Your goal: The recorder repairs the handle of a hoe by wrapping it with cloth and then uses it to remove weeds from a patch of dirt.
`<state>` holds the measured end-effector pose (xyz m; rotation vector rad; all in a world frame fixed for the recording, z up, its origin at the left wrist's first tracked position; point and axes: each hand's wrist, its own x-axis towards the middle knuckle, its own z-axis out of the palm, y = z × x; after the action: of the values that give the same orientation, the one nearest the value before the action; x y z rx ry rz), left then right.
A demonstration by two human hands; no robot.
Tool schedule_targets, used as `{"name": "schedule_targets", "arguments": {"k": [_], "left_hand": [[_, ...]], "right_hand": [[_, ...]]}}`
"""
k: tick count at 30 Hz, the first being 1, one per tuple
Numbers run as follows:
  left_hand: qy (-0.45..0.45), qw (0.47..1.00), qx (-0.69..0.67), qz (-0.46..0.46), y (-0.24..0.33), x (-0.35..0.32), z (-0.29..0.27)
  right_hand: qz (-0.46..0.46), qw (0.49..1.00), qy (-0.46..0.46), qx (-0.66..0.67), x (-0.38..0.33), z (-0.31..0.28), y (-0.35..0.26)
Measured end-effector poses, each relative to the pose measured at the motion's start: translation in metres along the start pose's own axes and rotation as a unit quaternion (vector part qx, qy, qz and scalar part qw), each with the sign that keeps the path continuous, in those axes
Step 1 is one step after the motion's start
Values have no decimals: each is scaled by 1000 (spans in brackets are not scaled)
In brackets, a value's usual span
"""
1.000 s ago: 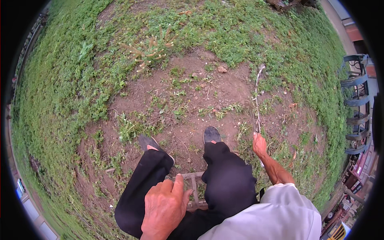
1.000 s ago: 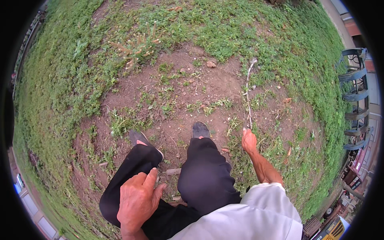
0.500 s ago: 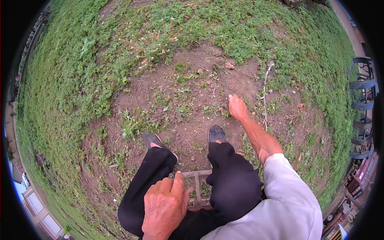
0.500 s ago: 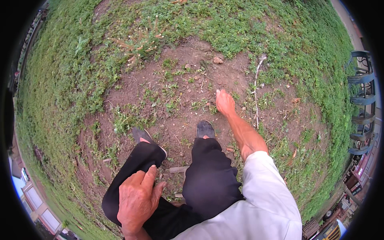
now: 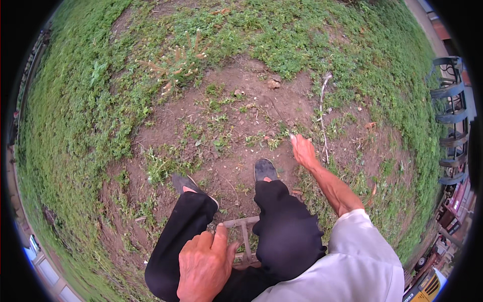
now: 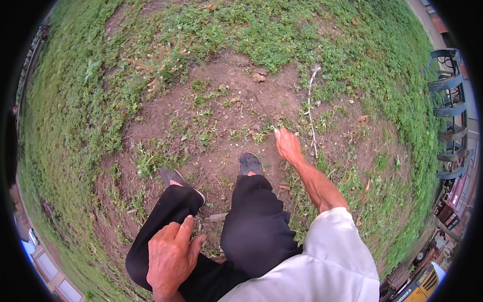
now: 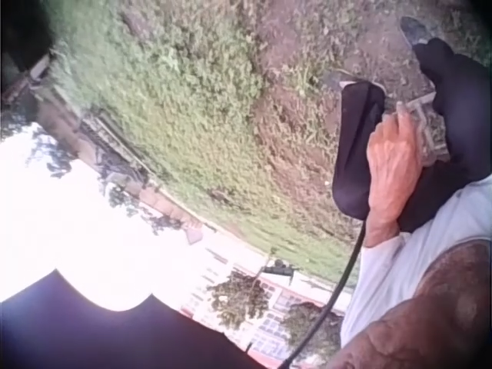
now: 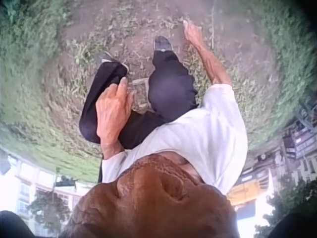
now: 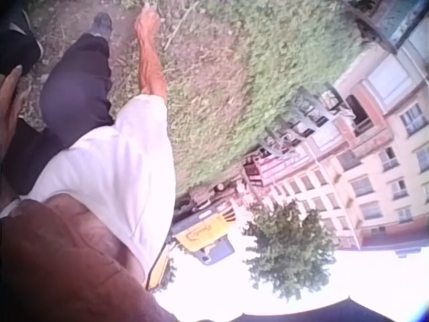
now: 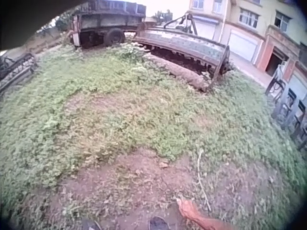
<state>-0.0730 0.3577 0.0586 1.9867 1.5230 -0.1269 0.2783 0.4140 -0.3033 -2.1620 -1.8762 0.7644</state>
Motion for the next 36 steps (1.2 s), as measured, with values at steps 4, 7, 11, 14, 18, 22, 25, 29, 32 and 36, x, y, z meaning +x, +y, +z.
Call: {"name": "schedule_targets", "arguments": {"k": [4, 7, 11, 14, 18, 22, 25, 29, 32, 36], "left_hand": [[-6, 1000, 7, -8, 8, 9, -3], [-6, 1000, 6, -20, 3, 11, -4], [-1, 1000, -12, -16, 3, 14, -7], [10, 1000, -14, -16, 6, 7, -12], [-4, 1000, 1, -10, 8, 1, -9], [6, 1000, 1, 14, 3, 2, -2], [-8, 1000, 12, -15, 3, 7, 1], [-13, 999, 12, -35, 12, 10, -2], [-23, 999, 15, -43, 7, 14, 2], [-29, 999, 0, -37, 3, 23, 4]], "right_hand": [[-62, 997, 18, -37, 125, -2, -25], [-70, 996, 22, -42, 165, -7, -21], [-52, 988, 86, -118, 133, -17, 119], [46, 988, 62, -137, 34, 0, 169], [150, 987, 20, -62, -56, -9, 100], [125, 989, 74, -1, -85, 6, 96], [99, 993, 64, 5, -58, 14, 72], [60, 995, 79, 15, 36, -18, 56], [52, 989, 136, -35, 109, -26, 64], [60, 984, 159, -62, 127, -33, 142]]}}
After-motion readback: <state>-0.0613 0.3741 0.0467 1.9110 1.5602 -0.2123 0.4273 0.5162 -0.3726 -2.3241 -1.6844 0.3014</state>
